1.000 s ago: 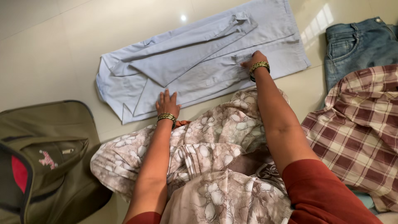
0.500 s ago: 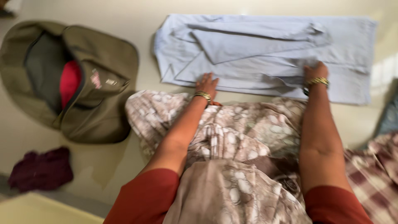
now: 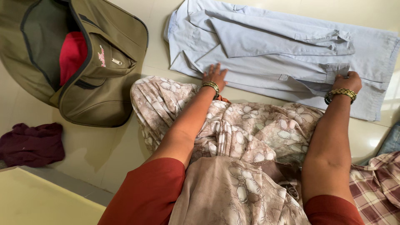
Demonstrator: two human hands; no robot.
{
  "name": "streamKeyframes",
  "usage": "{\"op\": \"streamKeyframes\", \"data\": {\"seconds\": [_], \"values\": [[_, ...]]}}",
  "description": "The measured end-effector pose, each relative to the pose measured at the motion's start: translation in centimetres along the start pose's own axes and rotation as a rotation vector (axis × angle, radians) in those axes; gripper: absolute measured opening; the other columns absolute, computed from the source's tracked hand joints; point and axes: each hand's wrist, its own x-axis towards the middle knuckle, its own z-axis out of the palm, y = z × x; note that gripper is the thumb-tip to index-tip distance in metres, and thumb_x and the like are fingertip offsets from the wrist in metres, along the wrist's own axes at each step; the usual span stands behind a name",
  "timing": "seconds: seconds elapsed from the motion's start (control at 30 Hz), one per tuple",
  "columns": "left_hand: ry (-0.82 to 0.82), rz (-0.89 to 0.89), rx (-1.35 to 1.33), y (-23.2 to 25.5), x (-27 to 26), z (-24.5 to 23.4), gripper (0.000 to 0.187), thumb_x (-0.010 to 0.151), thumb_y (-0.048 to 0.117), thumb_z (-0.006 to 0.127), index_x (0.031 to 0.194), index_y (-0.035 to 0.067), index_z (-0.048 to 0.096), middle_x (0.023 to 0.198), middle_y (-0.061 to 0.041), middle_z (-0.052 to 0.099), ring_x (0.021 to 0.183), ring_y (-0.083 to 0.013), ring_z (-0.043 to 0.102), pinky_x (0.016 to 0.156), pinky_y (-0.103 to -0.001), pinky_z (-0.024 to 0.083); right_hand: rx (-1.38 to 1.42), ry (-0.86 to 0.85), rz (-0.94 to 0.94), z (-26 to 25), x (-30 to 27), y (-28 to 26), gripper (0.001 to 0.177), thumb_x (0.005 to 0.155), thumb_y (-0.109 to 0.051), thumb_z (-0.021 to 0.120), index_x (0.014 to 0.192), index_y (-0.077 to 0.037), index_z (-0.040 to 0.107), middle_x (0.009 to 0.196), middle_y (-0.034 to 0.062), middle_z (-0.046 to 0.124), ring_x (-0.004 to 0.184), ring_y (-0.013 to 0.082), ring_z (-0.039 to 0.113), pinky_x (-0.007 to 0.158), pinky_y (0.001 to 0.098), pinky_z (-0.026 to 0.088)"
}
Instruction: The person folds a shirt by hand on the floor and then places the folded garment into a green bag.
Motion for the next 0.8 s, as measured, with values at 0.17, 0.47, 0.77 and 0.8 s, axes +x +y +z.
{"op": "streamKeyframes", "data": {"seconds": [0.17,0.47,0.77,0.8], "values": [[0.428,-0.391,-0.272,-5.5,4.5,-0.4,0.033,0.095,0.032,0.070,0.125,0.020,0.066,0.133,-0.011,0.059,0.123,-0.0304,0.060,0.093,-0.043,0.058,-0.265,0.185,0.050,1.2,-0.1,-0.2,0.043,0.078,-0.017,0.083,0.117,-0.014,0.068,0.124,0.0131,0.062,0.114,0.0386,0.056,0.086,0.0640,0.044],[0.281,-0.894,-0.966,-12.5,8.9,0.5,0.050,0.081,0.043,0.082,0.102,-0.001,0.070,0.099,-0.019,0.072,0.092,-0.0304,0.073,0.079,-0.038,0.061,-0.437,-0.169,0.188,2.3,-1.2,-1.3,0.063,0.078,-0.034,0.084,0.134,-0.025,0.058,0.139,0.0127,0.048,0.128,0.0360,0.044,0.096,0.0593,0.042],[0.402,-0.898,-2.157,-13.6,13.4,3.8,0.032,0.090,0.022,0.062,0.112,-0.001,0.062,0.106,-0.019,0.070,0.088,-0.0325,0.072,0.070,-0.046,0.058,-0.640,-0.246,0.097,2.4,-1.1,-0.8,0.082,0.073,-0.047,0.088,0.139,-0.013,0.054,0.138,0.0238,0.053,0.129,0.0383,0.047,0.104,0.0506,0.038],[0.417,-0.872,-2.315,-13.9,13.9,4.1,0.030,0.091,0.020,0.060,0.113,-0.001,0.061,0.107,-0.019,0.069,0.087,-0.0328,0.071,0.069,-0.047,0.058,-0.655,-0.258,0.076,2.6,-1.0,-0.8,0.079,0.074,-0.046,0.087,0.138,-0.014,0.055,0.138,0.0200,0.054,0.131,0.0366,0.047,0.105,0.0508,0.038]]}}
